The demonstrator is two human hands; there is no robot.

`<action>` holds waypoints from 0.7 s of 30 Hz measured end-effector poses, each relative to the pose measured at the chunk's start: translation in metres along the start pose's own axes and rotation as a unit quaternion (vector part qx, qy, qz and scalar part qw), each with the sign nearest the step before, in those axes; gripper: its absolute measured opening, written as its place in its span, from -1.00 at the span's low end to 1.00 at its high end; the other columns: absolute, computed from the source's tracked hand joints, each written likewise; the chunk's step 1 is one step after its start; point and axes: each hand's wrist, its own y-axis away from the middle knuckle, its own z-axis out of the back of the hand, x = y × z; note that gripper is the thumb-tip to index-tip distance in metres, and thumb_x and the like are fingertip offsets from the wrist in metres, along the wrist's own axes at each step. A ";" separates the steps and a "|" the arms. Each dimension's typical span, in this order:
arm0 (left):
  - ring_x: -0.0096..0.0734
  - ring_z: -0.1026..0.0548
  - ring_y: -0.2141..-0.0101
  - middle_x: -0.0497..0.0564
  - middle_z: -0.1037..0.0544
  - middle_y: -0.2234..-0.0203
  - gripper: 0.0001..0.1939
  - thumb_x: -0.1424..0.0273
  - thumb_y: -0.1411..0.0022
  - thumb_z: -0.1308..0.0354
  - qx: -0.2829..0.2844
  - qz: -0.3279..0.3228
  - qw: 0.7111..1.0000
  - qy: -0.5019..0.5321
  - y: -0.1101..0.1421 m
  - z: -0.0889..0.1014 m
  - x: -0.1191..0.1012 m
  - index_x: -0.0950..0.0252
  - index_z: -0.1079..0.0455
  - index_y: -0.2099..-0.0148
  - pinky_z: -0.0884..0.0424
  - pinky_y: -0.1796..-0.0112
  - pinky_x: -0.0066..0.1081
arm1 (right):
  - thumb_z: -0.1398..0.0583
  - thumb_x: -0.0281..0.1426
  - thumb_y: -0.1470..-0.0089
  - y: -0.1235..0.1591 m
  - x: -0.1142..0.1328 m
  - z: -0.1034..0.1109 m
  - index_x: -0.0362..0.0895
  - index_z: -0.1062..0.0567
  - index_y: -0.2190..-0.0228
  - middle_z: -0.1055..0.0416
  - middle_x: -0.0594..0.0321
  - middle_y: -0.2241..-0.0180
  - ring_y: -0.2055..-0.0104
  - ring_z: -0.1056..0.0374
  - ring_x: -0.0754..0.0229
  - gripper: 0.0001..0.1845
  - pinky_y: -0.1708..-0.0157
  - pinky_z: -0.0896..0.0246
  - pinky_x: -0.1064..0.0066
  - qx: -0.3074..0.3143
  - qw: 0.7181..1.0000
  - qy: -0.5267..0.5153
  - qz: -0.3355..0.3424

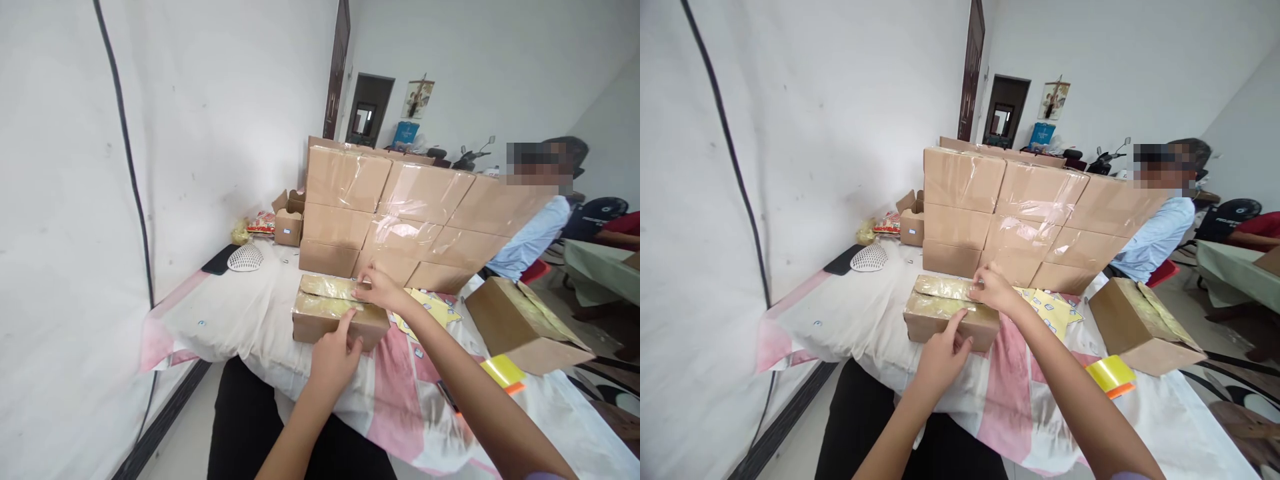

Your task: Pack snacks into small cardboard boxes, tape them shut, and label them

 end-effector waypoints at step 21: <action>-0.31 -0.60 0.35 -0.04 -0.68 0.35 -0.76 0.43 -0.36 -0.05 0.065 -0.255 0.964 0.026 0.017 -0.095 0.041 0.13 -0.54 0.09 -0.34 0.26 -0.32 | -0.31 -0.48 -0.04 0.086 -0.178 0.051 -0.13 -0.62 0.19 -0.60 0.11 0.14 0.16 -0.51 0.07 -0.76 0.26 -0.30 0.41 0.144 0.936 0.189 -0.261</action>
